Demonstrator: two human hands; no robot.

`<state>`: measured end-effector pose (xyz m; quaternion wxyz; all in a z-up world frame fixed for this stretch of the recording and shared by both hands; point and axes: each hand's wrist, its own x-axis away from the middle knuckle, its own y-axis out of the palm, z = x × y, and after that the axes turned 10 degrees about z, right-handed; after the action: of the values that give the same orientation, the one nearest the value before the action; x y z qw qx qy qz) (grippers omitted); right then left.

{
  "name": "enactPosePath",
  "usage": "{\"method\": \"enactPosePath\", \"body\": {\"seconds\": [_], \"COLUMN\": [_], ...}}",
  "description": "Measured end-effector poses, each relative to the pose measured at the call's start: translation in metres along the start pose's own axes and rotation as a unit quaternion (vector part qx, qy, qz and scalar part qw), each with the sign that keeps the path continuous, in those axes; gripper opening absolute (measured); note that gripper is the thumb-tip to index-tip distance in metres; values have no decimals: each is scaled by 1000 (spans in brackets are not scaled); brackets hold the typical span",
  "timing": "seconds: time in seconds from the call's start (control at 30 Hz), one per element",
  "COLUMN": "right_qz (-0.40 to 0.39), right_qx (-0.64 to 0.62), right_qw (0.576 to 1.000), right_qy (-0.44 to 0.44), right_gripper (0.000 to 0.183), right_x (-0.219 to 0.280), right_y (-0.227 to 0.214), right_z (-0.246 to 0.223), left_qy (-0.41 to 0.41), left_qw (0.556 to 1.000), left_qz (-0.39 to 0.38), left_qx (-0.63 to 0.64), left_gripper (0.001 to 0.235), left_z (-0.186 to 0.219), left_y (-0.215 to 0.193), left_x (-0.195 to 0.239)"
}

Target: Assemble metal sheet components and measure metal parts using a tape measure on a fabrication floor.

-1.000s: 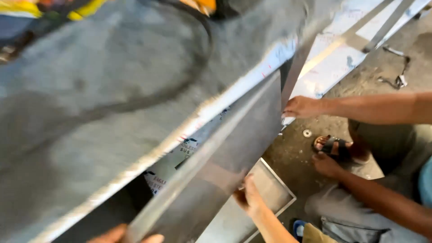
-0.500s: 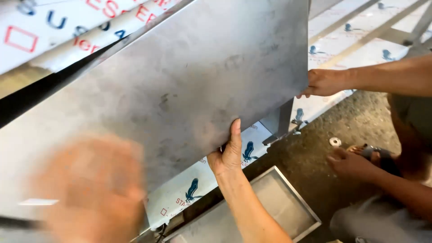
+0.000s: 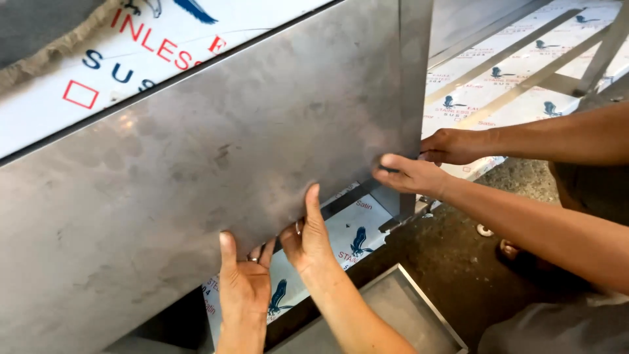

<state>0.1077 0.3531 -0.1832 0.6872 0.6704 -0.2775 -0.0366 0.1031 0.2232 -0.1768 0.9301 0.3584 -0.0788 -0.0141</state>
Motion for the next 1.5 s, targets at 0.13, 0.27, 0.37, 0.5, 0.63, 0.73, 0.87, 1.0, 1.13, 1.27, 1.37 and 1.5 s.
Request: {"method": "enactPosePath", "body": {"seconds": [0.13,0.27,0.37,0.5,0.63,0.73,0.87,1.0,1.13,1.27,1.37,1.5], "right_qz": [29,77,81,69,40,1,-7,-15,-47,-30,-13,-22], "right_qx": [355,507,640,536,325,244,273,341,381,393,388,397], "right_qw": [904,819,724,814,937,965,958,934,913,907,906,903], "right_qy": [-238,-255,-243,-213,-121,-97,-87,-108,-138,-150,-170,-165], "right_gripper": [75,60,63,26,13,23,45,58,62,61,57,54], "right_x": [-50,7,39,34,4,7,-12,-41,-55,-47,-38,-36], "right_y": [-82,-78,-51,-20,-34,-16,-9,-4,-8,-2,5,2], "right_z": [-30,-68,-86,-101,-111,-114,-125,-146,-165,-167,-163,-164], "left_qy": [-2,-4,-2,-1,-20,-8,3,7,5,13,15,29], "left_qw": [998,999,997,995,994,995,994,994,994,995,995,995], "left_qz": [-6,12,37,67,58,53,54,55,54,51,33,29], "left_qx": [66,40,64,78,87,87,90,95,91,85,96,91], "left_gripper": [67,73,79,76,72,69,65,62,62,64,62,57], "left_z": [-12,-11,-16,-18,-13,-15,-24,-12,0,0,-4,-6], "left_y": [0,8,13,8,13,15,3,13,21,19,16,9], "left_x": [-16,-23,-23,-21,-16,-12,-29,-19,-5,-6,-14,-15]}}
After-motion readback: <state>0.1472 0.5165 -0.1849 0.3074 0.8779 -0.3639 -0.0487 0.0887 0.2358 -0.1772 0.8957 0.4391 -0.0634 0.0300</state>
